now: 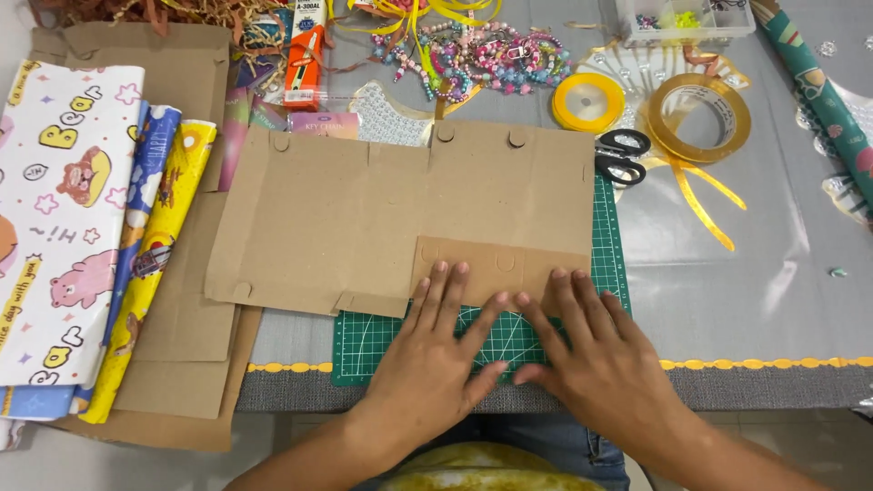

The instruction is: The person assembles a flat-packed cardboard box by folding the side flaps, tucking tabs into slots, and securing the corners. The person works on a green cutting mat surrounded by craft supplies including wrapping paper, ribbons, and beads.

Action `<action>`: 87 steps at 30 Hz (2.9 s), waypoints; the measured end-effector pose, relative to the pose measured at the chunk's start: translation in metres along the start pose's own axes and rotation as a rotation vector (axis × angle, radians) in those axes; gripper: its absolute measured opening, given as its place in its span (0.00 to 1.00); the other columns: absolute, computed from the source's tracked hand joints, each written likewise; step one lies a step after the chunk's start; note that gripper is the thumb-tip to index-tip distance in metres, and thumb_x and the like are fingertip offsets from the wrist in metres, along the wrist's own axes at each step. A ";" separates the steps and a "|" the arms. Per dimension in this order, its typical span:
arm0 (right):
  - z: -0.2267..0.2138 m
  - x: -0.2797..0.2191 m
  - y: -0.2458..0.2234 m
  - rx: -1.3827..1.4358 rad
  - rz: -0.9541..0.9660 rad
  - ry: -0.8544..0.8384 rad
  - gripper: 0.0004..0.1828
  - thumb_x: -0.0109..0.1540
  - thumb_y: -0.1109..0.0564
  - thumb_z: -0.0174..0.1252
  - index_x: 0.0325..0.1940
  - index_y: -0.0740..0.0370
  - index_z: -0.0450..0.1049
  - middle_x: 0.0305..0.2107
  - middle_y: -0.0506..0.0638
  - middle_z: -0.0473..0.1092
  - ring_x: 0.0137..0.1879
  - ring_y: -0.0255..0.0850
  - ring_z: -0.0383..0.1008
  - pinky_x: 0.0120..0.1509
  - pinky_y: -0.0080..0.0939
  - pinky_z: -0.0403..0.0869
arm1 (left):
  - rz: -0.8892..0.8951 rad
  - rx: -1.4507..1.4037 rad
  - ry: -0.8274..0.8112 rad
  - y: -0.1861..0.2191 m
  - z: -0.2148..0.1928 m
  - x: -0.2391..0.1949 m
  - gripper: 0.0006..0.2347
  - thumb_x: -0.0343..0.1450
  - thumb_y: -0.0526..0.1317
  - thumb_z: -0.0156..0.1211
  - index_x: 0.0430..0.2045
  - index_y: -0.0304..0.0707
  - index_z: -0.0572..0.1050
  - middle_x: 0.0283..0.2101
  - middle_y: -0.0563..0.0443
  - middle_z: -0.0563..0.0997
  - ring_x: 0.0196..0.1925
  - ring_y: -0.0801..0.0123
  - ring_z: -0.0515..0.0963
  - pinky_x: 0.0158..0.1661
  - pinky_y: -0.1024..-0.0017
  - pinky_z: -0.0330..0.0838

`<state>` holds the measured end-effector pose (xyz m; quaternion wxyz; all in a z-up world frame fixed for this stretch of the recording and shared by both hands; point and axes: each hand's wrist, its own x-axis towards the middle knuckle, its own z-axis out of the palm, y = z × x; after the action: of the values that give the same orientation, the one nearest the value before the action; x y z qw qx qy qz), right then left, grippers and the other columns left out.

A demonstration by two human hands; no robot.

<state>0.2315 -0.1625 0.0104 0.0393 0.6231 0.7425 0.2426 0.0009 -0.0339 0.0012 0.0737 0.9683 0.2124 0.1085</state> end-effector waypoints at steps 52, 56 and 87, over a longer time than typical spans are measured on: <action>0.011 0.133 -0.025 0.336 -0.338 0.234 0.07 0.79 0.53 0.55 0.60 0.44 0.76 0.39 0.43 0.78 0.42 0.41 0.88 0.50 0.41 0.86 | -0.159 0.124 0.440 -0.100 -0.014 -0.058 0.09 0.77 0.32 0.72 0.50 0.47 0.87 0.48 0.53 0.85 0.56 0.62 0.84 0.65 0.47 0.72; 0.014 0.137 -0.024 0.408 -0.358 0.219 0.15 0.79 0.54 0.51 0.63 0.48 0.82 0.62 0.46 0.77 0.63 0.45 0.81 0.68 0.52 0.75 | -0.197 0.011 0.347 -0.098 -0.014 -0.064 0.11 0.83 0.33 0.62 0.56 0.43 0.87 0.53 0.50 0.88 0.63 0.60 0.85 0.67 0.53 0.76; 0.033 0.145 0.018 0.795 -0.355 -0.003 0.22 0.77 0.50 0.57 0.76 0.46 0.79 0.72 0.43 0.78 0.81 0.44 0.73 0.87 0.69 0.60 | -0.158 0.114 0.129 -0.209 -0.078 -0.066 0.10 0.80 0.52 0.69 0.53 0.59 0.87 0.41 0.61 0.93 0.59 0.68 0.90 0.71 0.51 0.68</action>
<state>0.2280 -0.0135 0.0243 -0.1614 0.4528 0.8738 -0.0735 -0.1591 0.1336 0.0247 0.0128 0.9422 0.2982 0.1523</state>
